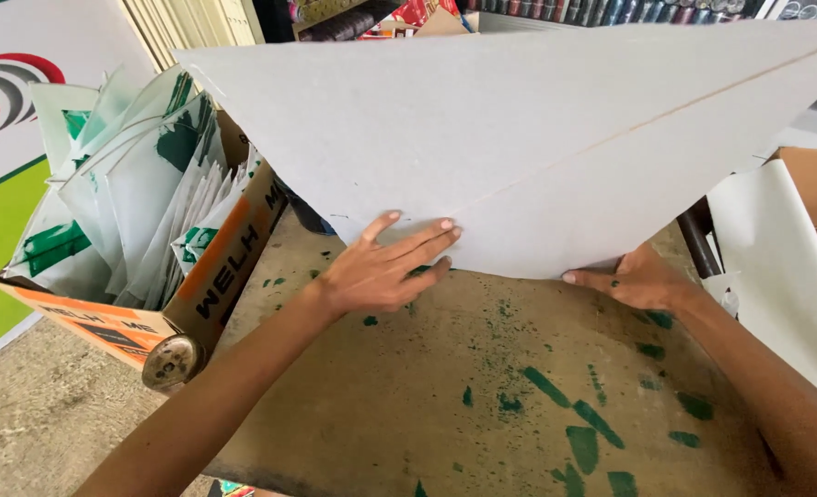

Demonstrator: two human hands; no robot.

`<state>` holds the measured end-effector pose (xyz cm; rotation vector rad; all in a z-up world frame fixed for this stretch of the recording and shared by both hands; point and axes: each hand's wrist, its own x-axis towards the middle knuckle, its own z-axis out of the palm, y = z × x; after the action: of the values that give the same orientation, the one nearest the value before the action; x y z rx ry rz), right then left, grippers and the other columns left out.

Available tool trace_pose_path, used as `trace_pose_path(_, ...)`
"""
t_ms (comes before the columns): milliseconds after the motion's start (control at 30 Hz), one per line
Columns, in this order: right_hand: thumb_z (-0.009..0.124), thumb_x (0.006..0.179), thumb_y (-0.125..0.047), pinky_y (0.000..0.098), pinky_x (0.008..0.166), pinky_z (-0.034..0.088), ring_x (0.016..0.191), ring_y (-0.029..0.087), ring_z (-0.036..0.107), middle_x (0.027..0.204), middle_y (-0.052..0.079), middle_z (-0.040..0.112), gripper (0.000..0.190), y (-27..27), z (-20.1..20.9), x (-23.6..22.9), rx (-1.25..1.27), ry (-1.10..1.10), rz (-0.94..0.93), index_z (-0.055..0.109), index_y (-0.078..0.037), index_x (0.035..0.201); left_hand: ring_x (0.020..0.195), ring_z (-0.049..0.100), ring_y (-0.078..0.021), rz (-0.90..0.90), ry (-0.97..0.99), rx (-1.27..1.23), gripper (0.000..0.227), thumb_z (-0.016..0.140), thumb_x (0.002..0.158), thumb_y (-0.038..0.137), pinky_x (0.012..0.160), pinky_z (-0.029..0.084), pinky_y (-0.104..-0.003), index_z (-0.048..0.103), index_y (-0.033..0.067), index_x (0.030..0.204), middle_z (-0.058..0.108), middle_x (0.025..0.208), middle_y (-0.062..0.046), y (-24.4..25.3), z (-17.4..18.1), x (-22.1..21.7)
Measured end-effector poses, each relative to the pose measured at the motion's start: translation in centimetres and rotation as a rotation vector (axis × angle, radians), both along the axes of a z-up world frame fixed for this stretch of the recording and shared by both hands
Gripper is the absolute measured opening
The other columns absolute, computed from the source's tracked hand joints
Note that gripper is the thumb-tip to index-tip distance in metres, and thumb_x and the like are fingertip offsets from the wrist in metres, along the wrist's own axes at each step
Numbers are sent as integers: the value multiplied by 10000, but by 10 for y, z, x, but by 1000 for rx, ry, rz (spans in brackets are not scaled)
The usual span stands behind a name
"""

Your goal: Folding and gluing the paper edges of a kite over its bamboo frame

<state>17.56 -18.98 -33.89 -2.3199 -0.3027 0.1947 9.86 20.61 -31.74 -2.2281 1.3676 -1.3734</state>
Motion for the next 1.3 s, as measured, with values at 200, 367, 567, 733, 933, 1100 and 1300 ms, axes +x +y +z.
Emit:
trace_pose_path(200,915,718,-518,330,777,304,749,228,396,782,65,373,593,3,20,-5,-221,183,-77,536,-87,869,1458,452,-174,-13,7,13,285,517,927,148,1132,195,-573,596,210,1193,507,1542,-97,-2,1,-9)
trace_pose_path(367,882,706,-543,264,855,389,850,179,548,831,32,618,508,25,64,-34,-334,310,-141,706,-136,952,1441,470,-235,-22,66,136,248,684,932,244,975,482,-556,665,133,1153,542,1506,-147,-4,18,-24)
trace_pose_path(567,864,678,-432,300,1011,460,1079,200,663,1092,44,764,651,28,73,-40,-275,312,-77,717,-129,1236,1426,484,-238,-26,43,131,254,658,959,301,986,490,-536,680,148,1161,577,1477,-140,-9,18,-31)
trace_pose_path(733,973,714,-555,269,475,203,372,143,299,389,5,351,782,-4,34,-5,-319,206,91,360,-135,471,1421,485,-252,-14,48,145,319,682,923,329,1018,479,-529,670,148,1185,582,1470,-141,-9,19,-33)
trace_pose_path(933,900,639,-277,396,1191,478,1330,225,649,1409,45,726,939,20,71,-33,-196,312,4,493,-196,1481,1404,509,-274,0,30,149,400,705,897,385,1038,459,-536,651,142,1210,580,1467,-153,-13,25,-37)
trace_pose_path(1100,905,654,-280,424,1196,484,1338,226,654,1422,35,732,947,15,71,-32,-262,392,6,482,-234,1500,1472,420,-319,44,132,211,619,710,819,488,1109,408,-626,606,117,1303,467,1554,-214,-13,17,-34)
trace_pose_path(1300,908,649,-258,379,1148,538,1267,223,732,1358,59,803,869,3,64,-26,-219,420,79,571,-191,1447,1426,487,-306,-31,77,148,527,696,793,404,1063,465,-591,641,111,1227,561,1473,-188,-16,22,-40)
